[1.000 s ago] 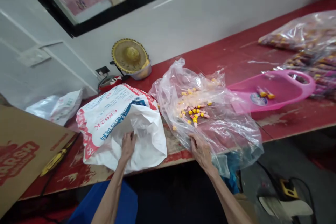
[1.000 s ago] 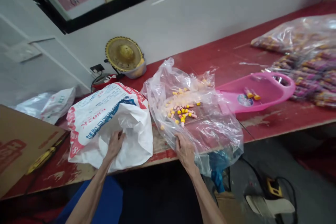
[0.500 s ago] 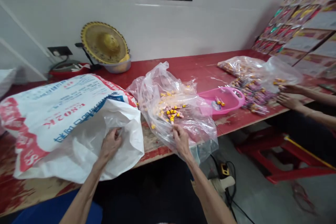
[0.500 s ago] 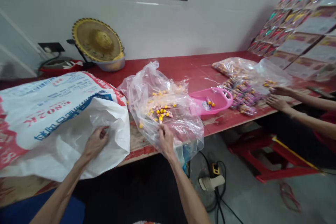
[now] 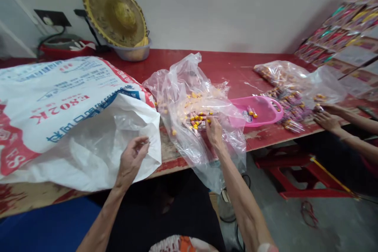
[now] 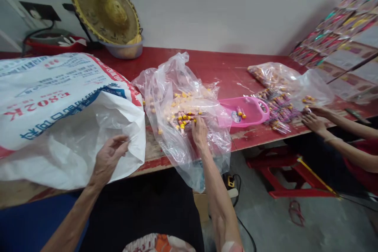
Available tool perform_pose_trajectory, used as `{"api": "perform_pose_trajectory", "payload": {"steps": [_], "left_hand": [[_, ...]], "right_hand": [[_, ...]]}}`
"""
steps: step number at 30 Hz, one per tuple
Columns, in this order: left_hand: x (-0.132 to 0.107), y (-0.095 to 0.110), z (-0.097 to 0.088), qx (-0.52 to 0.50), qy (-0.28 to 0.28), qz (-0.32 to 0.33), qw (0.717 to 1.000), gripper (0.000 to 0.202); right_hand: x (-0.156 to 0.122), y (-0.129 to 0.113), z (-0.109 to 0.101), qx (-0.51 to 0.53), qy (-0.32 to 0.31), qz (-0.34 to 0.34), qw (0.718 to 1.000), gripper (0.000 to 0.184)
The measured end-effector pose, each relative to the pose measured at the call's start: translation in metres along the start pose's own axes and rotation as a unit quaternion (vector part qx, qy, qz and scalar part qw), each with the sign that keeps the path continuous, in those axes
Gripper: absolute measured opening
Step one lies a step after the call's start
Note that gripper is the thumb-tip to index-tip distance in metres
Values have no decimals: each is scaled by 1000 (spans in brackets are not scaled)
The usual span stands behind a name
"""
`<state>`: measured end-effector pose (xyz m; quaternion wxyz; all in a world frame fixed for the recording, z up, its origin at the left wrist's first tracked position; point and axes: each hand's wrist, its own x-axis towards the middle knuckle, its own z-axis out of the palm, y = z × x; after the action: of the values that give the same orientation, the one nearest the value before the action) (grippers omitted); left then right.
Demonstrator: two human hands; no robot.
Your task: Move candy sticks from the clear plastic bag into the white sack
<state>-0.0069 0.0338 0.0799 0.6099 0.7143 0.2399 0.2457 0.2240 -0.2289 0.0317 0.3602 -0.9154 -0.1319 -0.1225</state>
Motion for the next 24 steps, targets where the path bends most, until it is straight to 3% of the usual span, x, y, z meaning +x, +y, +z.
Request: {"api": "perform_pose_trajectory", "payload": {"steps": [3, 6, 10, 13, 16, 19, 24], "left_hand": [[-4, -7, 27, -47, -74, -51, 995, 57], [-6, -14, 49, -76, -112, -87, 987, 58], [-15, -15, 75, -149, -105, -107, 977, 58], [-25, -12, 91, -238, -99, -135, 957, 57], [-35, -11, 97, -296, -98, -155, 937, 55], [-41, -11, 94, -319, -83, -163, 930, 57], [-43, -9, 79, -327, -50, -181, 926, 60]], "right_hand": [[-13, 6, -10, 38, 29, 29, 998, 29], [-26, -5, -20, 84, 35, 71, 993, 27], [-52, -56, -18, 270, 89, 111, 952, 35], [-83, -105, 0, 411, 43, 117, 903, 38], [-115, -137, 18, 453, 35, 134, 881, 35], [-139, -143, 25, 425, 18, 124, 897, 35], [-162, -130, 17, 324, 4, 0, 946, 42]]}}
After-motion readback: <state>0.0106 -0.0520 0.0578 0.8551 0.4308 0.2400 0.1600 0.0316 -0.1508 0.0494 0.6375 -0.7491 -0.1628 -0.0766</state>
